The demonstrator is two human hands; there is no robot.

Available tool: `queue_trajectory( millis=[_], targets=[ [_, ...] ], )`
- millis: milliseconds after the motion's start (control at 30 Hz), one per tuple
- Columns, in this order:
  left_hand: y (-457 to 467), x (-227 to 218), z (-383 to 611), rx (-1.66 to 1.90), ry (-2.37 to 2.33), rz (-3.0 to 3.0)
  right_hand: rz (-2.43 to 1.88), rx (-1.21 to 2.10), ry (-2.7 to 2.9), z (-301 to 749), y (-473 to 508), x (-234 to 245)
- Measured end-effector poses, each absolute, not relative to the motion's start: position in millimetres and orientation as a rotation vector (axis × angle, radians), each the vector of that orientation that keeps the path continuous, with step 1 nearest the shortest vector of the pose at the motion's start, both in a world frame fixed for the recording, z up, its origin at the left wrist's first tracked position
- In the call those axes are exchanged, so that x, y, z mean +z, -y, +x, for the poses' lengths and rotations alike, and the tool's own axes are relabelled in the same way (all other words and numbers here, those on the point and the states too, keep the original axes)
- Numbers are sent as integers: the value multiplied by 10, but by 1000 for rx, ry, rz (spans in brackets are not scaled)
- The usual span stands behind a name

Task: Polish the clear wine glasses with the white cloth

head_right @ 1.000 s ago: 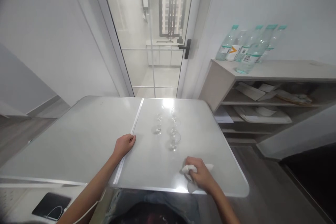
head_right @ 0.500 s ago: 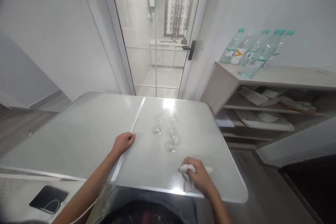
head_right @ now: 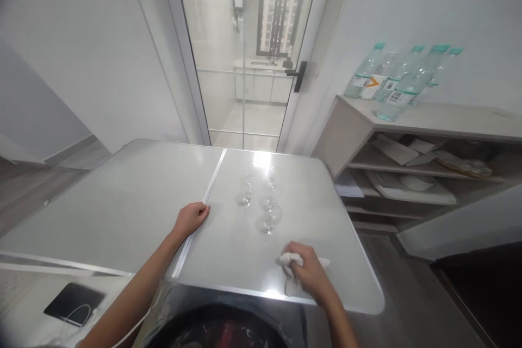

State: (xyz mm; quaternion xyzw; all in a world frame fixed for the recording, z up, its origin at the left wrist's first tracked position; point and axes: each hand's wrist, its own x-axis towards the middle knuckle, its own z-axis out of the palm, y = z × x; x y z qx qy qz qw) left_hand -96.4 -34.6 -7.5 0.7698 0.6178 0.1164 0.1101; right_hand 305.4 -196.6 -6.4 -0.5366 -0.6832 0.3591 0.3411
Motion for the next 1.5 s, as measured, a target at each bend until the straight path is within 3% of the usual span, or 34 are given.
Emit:
queue_trajectory(
  millis=[433,600,833,1000,1133,1333,1500],
  targets=[
    [356,-36,-972,418,-1790,2221,-1386,946,1760,3090,1959,-101],
    [370,-32,-992,687,-1750,2169,-1415,922,1708,3094,1958,-77],
    [300,588,-733,1118,-1311,2329,-1444,922,1772,3052,1945,-68],
    [152,1286,-273,929,-888,2503,-1453,926,1753,3033,1948,-45],
    [-92,1575,65,688,-599,2627,-1460,916,1747,3035,1949,-49],
    [-556,1644,352,147,-334,2766,-1447,909,1769,3034,1951,-43],
    [-755,1481,498,13,-551,2818,-1462,906,1777,3033,1951,-32]
  ],
)
